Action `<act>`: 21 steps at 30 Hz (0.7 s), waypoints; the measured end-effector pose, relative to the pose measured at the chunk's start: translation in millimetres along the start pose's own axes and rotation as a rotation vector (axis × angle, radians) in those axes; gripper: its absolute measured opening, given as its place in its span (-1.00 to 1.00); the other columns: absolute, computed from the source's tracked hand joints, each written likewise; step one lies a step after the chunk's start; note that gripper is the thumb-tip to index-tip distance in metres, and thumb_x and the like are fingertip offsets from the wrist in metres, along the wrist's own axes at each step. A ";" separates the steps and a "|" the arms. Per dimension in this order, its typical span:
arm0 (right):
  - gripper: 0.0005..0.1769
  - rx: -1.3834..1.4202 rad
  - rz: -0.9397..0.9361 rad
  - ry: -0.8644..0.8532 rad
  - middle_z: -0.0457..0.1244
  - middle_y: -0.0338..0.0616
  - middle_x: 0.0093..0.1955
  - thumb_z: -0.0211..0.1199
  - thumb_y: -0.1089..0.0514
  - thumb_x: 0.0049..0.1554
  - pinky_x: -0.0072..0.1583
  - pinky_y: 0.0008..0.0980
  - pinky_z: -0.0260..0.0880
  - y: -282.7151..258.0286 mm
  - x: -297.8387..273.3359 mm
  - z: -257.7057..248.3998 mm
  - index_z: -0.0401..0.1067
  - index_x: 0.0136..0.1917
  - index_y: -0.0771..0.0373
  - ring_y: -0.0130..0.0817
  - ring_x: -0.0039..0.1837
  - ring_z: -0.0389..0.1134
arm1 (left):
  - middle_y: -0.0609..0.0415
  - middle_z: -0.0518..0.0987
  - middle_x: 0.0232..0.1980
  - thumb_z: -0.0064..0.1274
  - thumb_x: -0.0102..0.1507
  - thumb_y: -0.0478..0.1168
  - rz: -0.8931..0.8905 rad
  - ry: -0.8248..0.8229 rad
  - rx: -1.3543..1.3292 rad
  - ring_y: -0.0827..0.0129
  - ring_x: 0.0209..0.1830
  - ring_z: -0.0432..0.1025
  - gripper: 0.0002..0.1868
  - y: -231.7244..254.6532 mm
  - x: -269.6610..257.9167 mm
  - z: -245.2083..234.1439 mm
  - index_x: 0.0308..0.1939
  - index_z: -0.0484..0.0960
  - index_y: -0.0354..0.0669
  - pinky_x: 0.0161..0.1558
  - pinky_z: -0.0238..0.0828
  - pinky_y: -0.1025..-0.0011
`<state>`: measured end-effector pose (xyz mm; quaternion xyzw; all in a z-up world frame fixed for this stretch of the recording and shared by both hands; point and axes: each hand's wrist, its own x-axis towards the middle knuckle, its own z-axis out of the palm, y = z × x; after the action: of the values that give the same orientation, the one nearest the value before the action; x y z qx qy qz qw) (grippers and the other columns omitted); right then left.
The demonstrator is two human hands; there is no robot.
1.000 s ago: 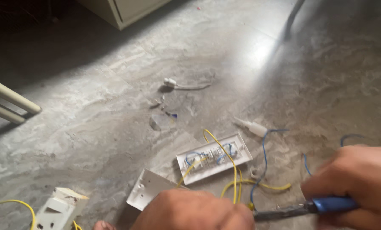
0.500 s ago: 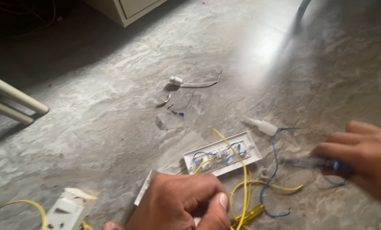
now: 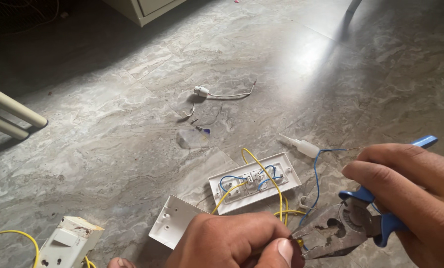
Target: The person wires an electrical switchboard by stripping yellow and blue wires with pliers and inserting them into terminal blocks.
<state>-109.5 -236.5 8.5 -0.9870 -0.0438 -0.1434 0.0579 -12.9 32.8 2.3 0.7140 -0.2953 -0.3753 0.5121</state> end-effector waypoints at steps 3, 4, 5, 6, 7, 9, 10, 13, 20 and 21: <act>-0.47 -0.066 -0.059 -0.004 0.38 0.05 0.02 0.44 0.16 -0.23 -0.04 -0.33 0.54 6.0 0.4 -1.5 0.54 0.07 0.29 -0.16 0.04 0.51 | 0.23 0.64 -0.55 0.05 0.29 -0.09 0.009 0.011 0.001 0.69 -0.57 0.49 -0.76 -0.1 -3.3 0.8 -0.34 0.77 -0.06 -0.46 0.42 0.56; -0.47 -0.075 -0.048 -0.007 0.38 0.04 0.00 0.45 0.17 -0.24 -0.05 -0.31 0.54 6.3 -0.9 -1.4 0.55 0.05 0.28 -0.16 0.02 0.51 | 0.23 0.64 -0.55 0.06 0.29 -0.08 0.022 0.020 -0.003 0.68 -0.57 0.49 -0.75 -0.1 -3.4 1.2 -0.35 0.77 -0.06 -0.46 0.42 0.56; -0.48 -0.084 -0.038 -0.010 0.39 0.03 -0.01 0.45 0.18 -0.25 -0.05 -0.30 0.54 6.0 -2.7 -0.9 0.55 0.04 0.27 -0.16 0.01 0.52 | 0.23 0.65 -0.55 0.06 0.30 -0.07 0.016 0.019 0.016 0.68 -0.57 0.50 -0.75 -0.1 -2.9 2.3 -0.35 0.77 -0.05 -0.47 0.42 0.56; -0.48 -0.091 -0.030 -0.012 0.39 0.03 -0.03 0.45 0.19 -0.26 -0.06 -0.29 0.54 5.7 -3.5 0.0 0.56 0.03 0.26 -0.16 0.00 0.52 | 0.24 0.65 -0.55 0.06 0.30 -0.06 0.010 0.022 0.037 0.68 -0.57 0.50 -0.76 0.0 -2.5 2.8 -0.35 0.76 -0.03 -0.47 0.42 0.55; -0.49 -0.097 -0.007 -0.013 0.39 0.01 -0.04 0.46 0.18 -0.26 -0.07 -0.31 0.53 6.1 -4.7 0.3 0.57 0.03 0.24 -0.18 -0.02 0.52 | 0.25 0.65 -0.55 0.07 0.30 -0.05 0.004 0.024 0.057 0.67 -0.58 0.51 -0.76 0.0 -2.6 2.7 -0.35 0.76 -0.01 -0.47 0.42 0.55; -0.49 -0.108 0.031 -0.020 0.40 -0.02 -0.05 0.49 0.12 -0.26 -0.10 -0.33 0.52 8.1 -9.0 1.8 0.59 0.03 0.19 -0.23 -0.05 0.52 | 0.23 0.64 -0.54 0.07 0.29 -0.07 0.076 0.039 0.054 0.65 -0.54 0.54 -0.77 -1.1 -3.3 1.2 -0.37 0.72 -0.04 -0.45 0.43 0.55; -0.48 -0.117 0.046 -0.028 0.40 -0.05 -0.07 0.51 0.09 -0.26 -0.10 -0.34 0.51 10.0 -11.0 2.6 0.60 0.03 0.17 -0.25 -0.06 0.52 | 0.22 0.63 -0.54 0.07 0.29 -0.07 0.113 0.046 0.051 0.64 -0.53 0.55 -0.77 -1.8 -3.0 0.7 -0.37 0.71 -0.06 -0.43 0.44 0.56; -0.47 -0.132 0.038 -0.041 0.41 -0.11 -0.12 0.52 -0.02 -0.28 -0.09 -0.34 0.50 16.9 -15.8 6.7 0.60 0.00 0.11 -0.29 -0.08 0.52 | 0.18 0.62 -0.52 0.09 0.29 -0.10 0.247 0.102 0.097 0.55 -0.49 0.60 -0.79 -3.6 -3.0 0.8 -0.37 0.68 -0.09 -0.40 0.48 0.52; -0.54 -0.039 -0.353 -0.344 0.43 -0.46 -0.15 0.40 -0.33 -0.17 -0.07 -0.25 0.37 60.4 -21.9 -2.9 0.57 -0.03 -0.17 -0.45 -0.11 0.41 | 0.11 0.58 -0.41 0.11 0.33 -0.13 0.640 0.199 0.430 0.37 -0.36 0.61 -0.81 -21.5 -11.6 -2.1 -0.34 0.60 -0.12 -0.31 0.53 0.39; -0.54 0.009 -0.371 -0.512 0.43 -0.44 -0.13 0.40 -0.30 -0.17 -0.06 -0.25 0.38 66.8 -22.7 -2.3 0.57 -0.02 -0.16 -0.44 -0.10 0.41 | 0.12 0.55 -0.43 0.11 0.34 -0.12 0.652 0.172 0.492 0.38 -0.40 0.58 -0.78 -28.3 -11.9 -3.1 -0.36 0.60 -0.11 -0.35 0.49 0.37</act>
<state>-125.0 -304.4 -2.6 -0.9659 -0.2371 0.1019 0.0223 -15.7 52.5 -21.3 0.7128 -0.5429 -0.0509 0.4412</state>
